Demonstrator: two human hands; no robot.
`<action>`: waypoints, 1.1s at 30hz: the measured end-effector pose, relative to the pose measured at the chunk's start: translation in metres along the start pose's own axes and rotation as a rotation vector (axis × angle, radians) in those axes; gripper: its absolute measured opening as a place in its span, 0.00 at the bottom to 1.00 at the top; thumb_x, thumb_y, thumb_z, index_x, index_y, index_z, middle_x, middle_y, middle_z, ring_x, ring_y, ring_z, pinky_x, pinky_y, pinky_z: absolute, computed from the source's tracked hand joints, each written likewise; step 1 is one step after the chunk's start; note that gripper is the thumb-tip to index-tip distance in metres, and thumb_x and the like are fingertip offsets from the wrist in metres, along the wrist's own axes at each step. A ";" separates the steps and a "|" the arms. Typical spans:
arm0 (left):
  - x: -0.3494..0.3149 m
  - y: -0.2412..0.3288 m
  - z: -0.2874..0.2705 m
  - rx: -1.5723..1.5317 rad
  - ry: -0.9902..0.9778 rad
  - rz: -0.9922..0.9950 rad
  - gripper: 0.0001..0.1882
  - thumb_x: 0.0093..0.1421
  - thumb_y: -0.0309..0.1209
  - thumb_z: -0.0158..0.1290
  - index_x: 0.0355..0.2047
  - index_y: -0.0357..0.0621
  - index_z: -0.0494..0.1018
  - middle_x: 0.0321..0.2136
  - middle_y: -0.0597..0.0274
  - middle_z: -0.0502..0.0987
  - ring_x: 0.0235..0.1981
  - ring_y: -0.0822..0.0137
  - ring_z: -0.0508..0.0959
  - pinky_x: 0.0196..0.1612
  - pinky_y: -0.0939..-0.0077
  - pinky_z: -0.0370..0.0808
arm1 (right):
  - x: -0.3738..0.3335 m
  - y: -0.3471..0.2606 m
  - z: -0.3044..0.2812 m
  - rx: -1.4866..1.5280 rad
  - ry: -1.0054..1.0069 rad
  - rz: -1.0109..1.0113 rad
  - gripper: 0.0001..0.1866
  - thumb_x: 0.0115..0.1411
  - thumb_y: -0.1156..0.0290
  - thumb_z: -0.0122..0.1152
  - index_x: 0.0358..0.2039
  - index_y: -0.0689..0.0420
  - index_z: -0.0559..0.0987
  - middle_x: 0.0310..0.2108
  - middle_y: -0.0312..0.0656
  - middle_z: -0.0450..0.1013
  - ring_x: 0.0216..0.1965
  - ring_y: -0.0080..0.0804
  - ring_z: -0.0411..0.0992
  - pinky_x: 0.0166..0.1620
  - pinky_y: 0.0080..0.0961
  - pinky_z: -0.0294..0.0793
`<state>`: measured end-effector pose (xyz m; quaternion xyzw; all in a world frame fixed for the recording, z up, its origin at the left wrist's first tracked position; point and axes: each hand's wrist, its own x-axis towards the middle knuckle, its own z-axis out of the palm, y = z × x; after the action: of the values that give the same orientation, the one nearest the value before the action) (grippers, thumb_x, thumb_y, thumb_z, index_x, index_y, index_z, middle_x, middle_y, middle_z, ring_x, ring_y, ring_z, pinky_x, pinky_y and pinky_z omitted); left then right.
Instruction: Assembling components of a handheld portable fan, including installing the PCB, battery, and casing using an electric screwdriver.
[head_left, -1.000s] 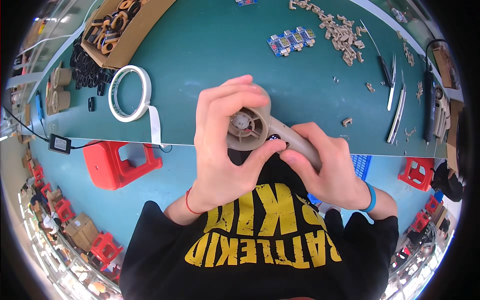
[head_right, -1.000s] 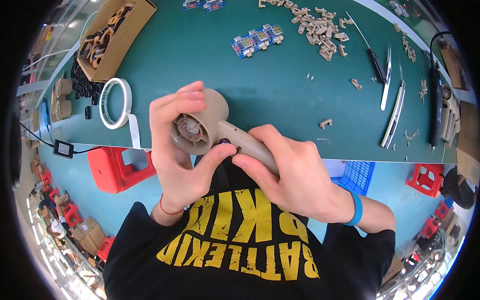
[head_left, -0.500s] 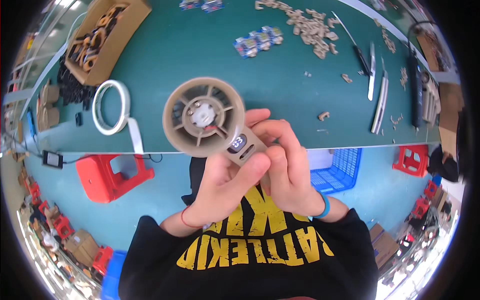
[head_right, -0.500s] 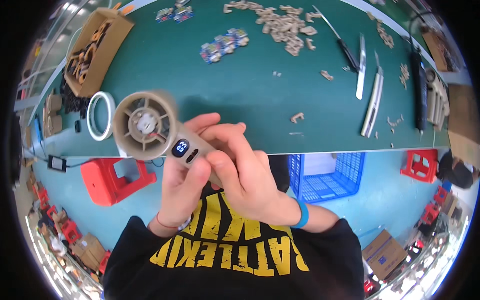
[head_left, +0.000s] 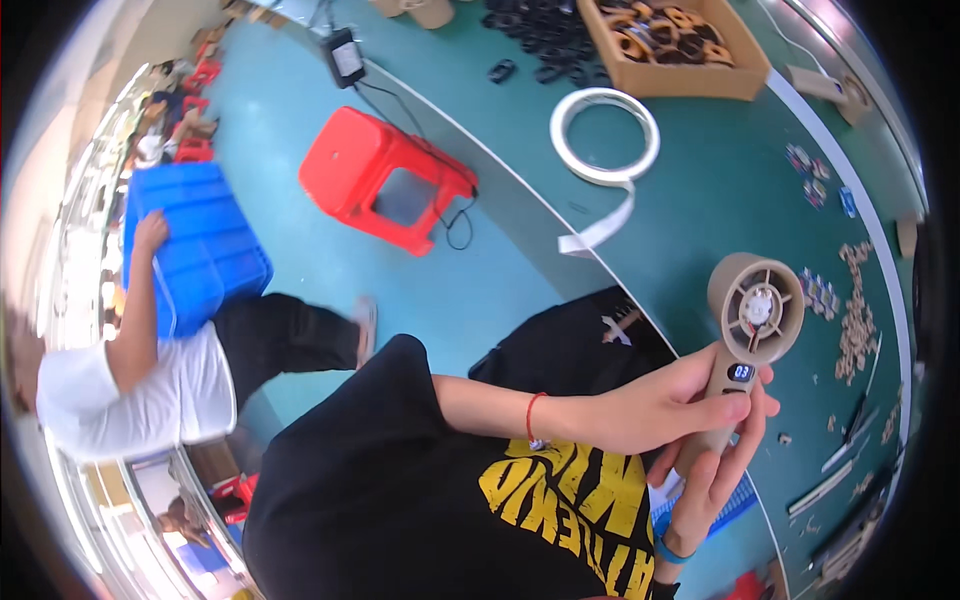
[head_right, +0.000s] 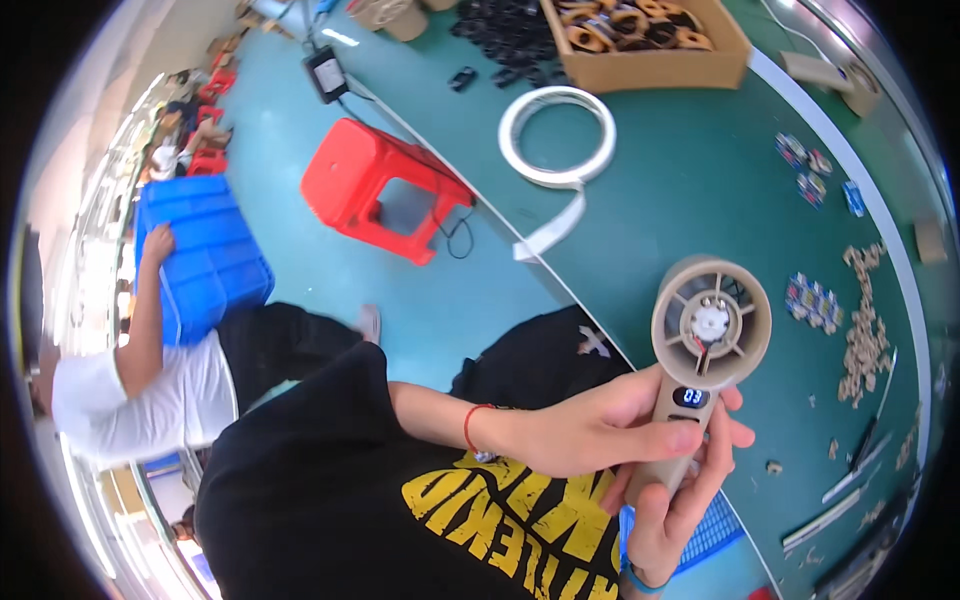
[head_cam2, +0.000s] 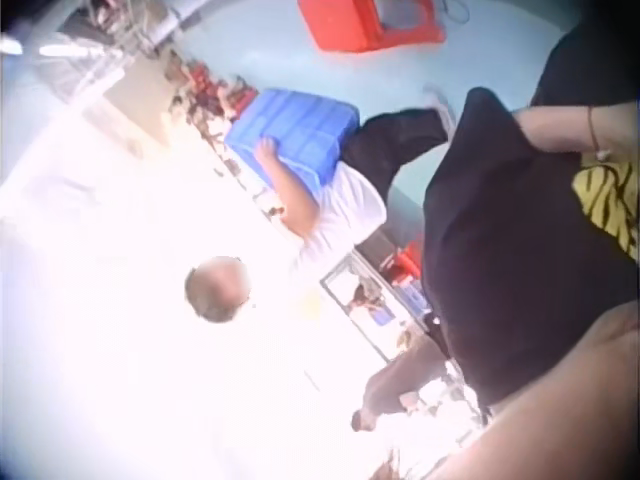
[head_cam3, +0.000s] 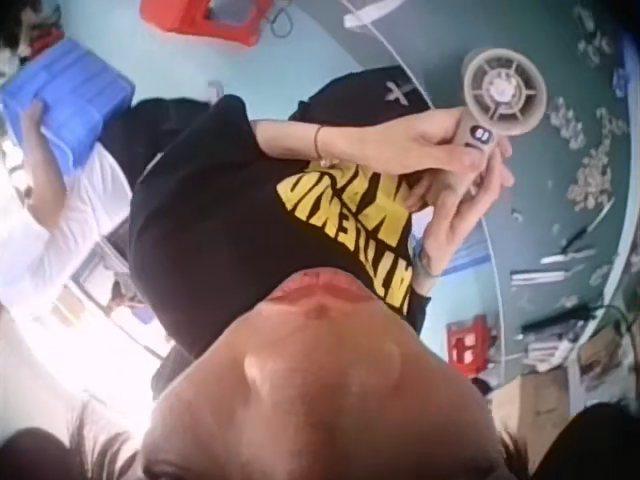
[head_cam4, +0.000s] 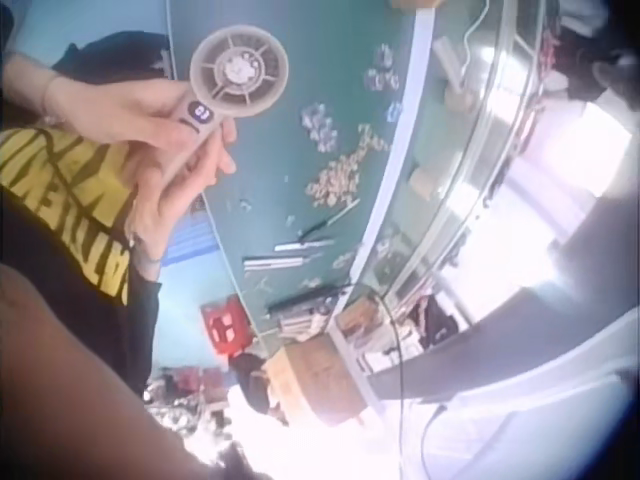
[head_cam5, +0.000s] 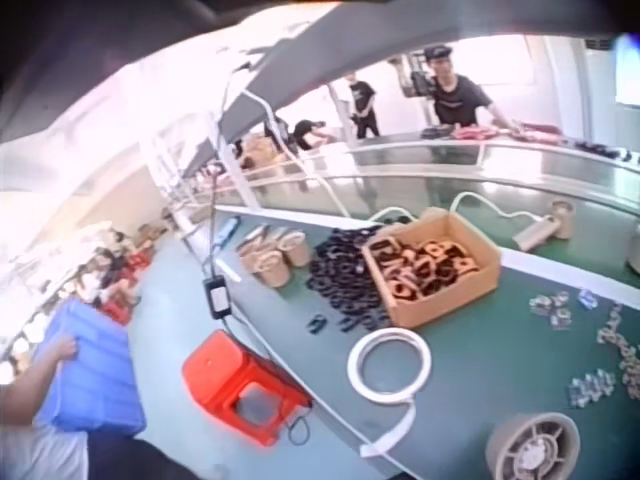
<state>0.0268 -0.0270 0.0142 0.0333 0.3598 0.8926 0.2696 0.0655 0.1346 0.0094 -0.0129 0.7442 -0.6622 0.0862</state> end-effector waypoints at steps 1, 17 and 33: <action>-0.005 0.005 -0.001 0.009 0.007 -0.024 0.25 0.70 0.34 0.45 0.62 0.38 0.53 0.53 0.47 0.71 0.31 0.71 0.81 0.26 0.83 0.79 | 0.000 -0.002 0.004 0.021 -0.017 -0.015 0.49 0.62 0.40 0.55 0.68 0.66 0.51 0.59 0.48 0.61 0.54 0.32 0.64 0.50 0.29 0.67; -0.193 -0.091 -0.236 -0.659 1.469 0.020 0.14 0.67 0.36 0.50 0.46 0.40 0.68 0.30 0.61 0.75 0.25 0.65 0.77 0.34 0.73 0.78 | -0.004 0.017 0.044 -0.466 -0.608 -0.217 0.24 0.59 0.83 0.53 0.58 0.59 0.73 0.17 0.38 0.73 0.17 0.21 0.71 0.23 0.16 0.68; -0.079 0.011 -0.026 -0.057 -0.459 -0.418 0.22 0.66 0.33 0.51 0.55 0.33 0.60 0.22 0.64 0.70 0.15 0.75 0.72 0.18 0.82 0.68 | -0.049 0.013 -0.108 -1.063 0.296 -0.311 0.14 0.55 0.86 0.59 0.42 0.63 0.81 0.42 0.47 0.74 0.43 0.40 0.73 0.47 0.29 0.72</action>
<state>0.0826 -0.0895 0.0131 0.1514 0.2633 0.7968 0.5224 0.0993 0.2490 0.0138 -0.0710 0.9684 -0.1967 -0.1358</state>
